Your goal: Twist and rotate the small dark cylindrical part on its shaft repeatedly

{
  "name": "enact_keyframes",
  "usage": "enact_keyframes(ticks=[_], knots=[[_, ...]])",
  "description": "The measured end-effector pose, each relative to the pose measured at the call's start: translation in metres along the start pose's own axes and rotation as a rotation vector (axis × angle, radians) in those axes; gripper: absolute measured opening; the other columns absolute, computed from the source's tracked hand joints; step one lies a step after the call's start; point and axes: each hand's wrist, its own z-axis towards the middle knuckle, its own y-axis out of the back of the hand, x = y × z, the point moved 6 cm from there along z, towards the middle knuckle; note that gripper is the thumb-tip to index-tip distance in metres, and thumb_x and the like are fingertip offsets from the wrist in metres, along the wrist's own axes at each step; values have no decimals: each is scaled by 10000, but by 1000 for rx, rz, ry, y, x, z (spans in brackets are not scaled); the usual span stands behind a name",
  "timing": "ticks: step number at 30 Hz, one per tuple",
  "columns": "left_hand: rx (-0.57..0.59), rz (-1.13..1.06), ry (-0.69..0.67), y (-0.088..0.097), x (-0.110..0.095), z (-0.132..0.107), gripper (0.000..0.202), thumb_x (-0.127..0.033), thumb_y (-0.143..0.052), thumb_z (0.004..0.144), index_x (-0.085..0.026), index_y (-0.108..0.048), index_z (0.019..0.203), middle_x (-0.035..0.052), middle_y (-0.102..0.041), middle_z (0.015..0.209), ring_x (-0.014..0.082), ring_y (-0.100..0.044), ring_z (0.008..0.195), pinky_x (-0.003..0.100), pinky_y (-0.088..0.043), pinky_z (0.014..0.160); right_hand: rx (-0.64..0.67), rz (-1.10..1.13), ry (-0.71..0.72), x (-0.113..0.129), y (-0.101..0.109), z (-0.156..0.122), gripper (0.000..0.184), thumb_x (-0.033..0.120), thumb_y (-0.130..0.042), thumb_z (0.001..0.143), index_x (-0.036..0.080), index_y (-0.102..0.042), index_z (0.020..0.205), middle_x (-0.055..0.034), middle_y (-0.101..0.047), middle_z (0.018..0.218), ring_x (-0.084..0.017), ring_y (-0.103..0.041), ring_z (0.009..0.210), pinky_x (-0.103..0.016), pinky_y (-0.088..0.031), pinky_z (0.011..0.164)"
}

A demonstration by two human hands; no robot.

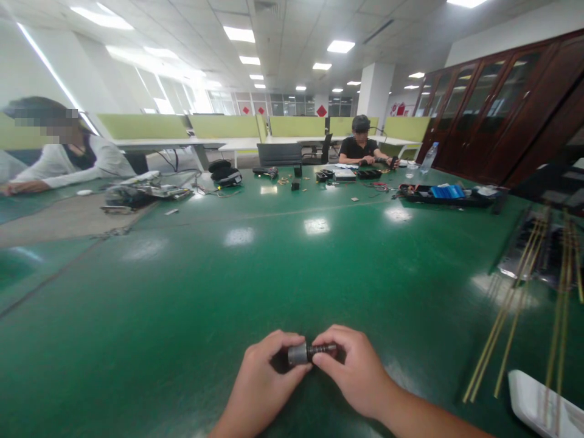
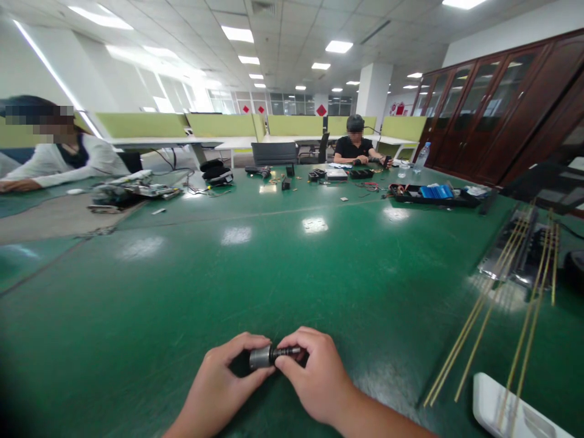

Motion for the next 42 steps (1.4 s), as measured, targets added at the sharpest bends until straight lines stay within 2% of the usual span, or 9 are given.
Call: enact_keyframes(ticks=[15,23,29,42], knots=[[-41,42,-9,4,0,-2,196,-286,-756,735,-253,-706,921,-3,-721,898,192,-683,826,271,-528,781,-7,4,12,8,0,-3,102,163,-655,774,189,-730,838,-14,-662,786,-147,-594,724,-253,-428,685],[-3,22,-22,3,-3,1,170,-290,-759,734,-254,-706,891,-21,-718,865,171,-683,794,224,-526,729,-29,-3,-2,7,0,-2,69,196,-687,748,180,-719,807,-3,-660,752,-140,-591,697,-239,-419,652],[-27,46,-50,5,-2,1,165,-329,-771,729,-268,-710,871,-36,-720,844,162,-688,757,207,-530,695,-42,4,-12,2,-1,-1,71,211,-693,750,186,-718,812,2,-658,746,-143,-589,707,-239,-416,658],[-17,17,34,4,0,0,207,-278,-763,707,-277,-709,907,-38,-719,891,173,-677,822,238,-513,766,-13,47,-42,3,1,-3,59,207,-670,776,185,-700,821,1,-662,757,-148,-589,713,-243,-430,665]])
